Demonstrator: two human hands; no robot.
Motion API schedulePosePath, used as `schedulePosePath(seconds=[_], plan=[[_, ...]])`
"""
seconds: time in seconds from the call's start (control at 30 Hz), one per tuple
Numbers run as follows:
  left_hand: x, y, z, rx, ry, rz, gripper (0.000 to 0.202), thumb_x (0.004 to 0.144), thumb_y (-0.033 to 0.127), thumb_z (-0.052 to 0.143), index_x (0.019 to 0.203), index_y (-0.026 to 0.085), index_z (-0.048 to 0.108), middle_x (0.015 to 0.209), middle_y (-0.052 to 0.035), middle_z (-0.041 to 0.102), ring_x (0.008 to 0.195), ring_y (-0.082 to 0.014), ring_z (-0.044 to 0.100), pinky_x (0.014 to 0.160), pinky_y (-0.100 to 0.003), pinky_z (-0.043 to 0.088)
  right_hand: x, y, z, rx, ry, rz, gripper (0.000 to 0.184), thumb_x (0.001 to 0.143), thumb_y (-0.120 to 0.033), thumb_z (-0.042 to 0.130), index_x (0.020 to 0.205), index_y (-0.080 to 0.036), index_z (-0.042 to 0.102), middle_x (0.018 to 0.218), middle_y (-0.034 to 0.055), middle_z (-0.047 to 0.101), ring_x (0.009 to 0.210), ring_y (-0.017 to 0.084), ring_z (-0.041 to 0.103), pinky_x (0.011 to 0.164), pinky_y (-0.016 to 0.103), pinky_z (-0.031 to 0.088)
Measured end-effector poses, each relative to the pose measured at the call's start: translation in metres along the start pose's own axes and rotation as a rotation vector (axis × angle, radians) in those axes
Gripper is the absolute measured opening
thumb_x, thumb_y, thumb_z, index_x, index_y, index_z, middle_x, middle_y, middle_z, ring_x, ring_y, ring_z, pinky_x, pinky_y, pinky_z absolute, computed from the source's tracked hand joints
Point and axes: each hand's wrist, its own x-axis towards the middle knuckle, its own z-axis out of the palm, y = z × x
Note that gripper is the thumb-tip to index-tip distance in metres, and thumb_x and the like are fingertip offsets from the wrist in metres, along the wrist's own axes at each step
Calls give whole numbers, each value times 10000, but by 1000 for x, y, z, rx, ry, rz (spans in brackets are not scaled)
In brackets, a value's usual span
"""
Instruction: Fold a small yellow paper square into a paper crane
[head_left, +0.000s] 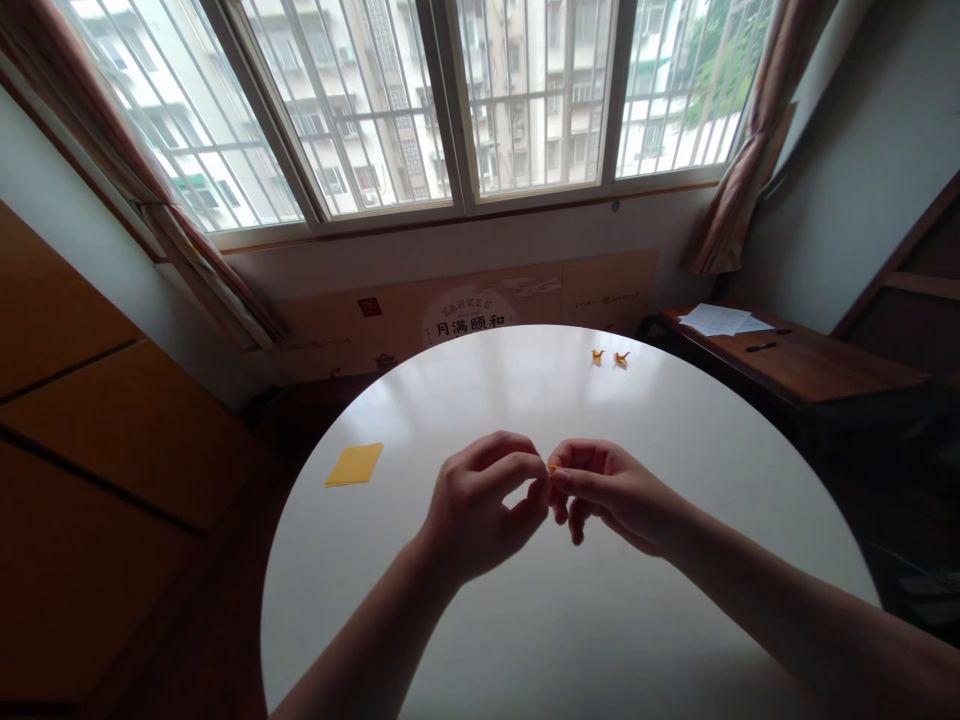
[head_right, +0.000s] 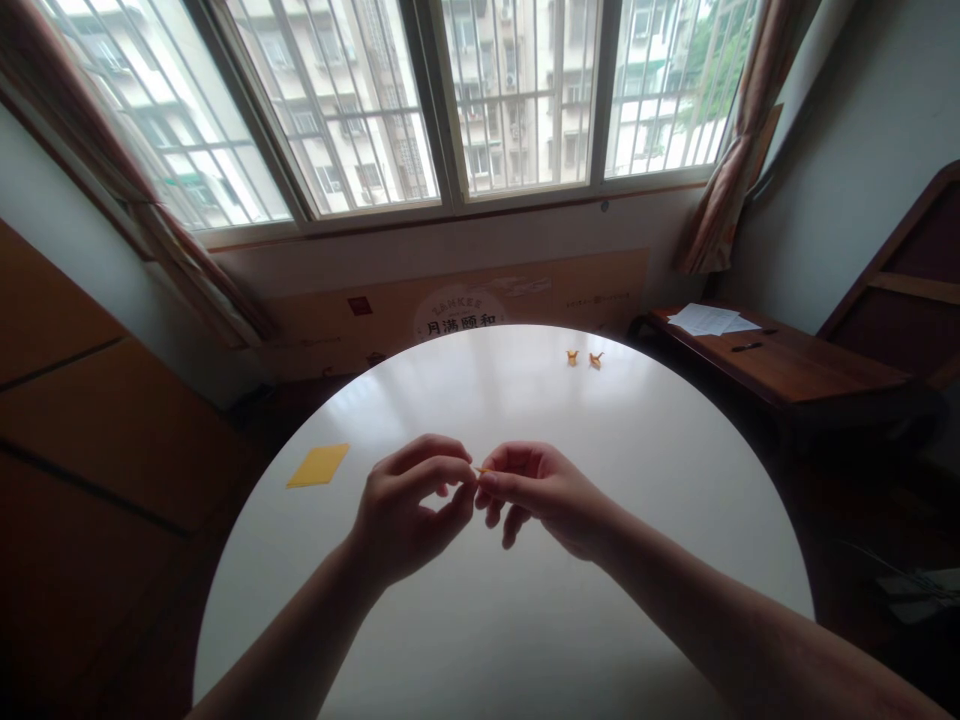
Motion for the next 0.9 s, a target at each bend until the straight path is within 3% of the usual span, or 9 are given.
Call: schedulePosePath(seconds=[0.47,0.9], plan=[[0,6,-9,208,58,232,157,787,107,739,874,219,673,866,-35,713,684,-131,616,615,-247,496,-4,6,13,59,64,-195,188,785,-324,831,813,-168,730,674,15,682,604,139,649,485,216,555],[2,16,-9,391,81,295,177,798,101,750,935,202,701,818,-12,755,653,-147,608,588,-263,505,-3,8,17,190,157,-122,212,719,-329,871,800,-182,741,638,-5,649,534,104,569,405,168,482]])
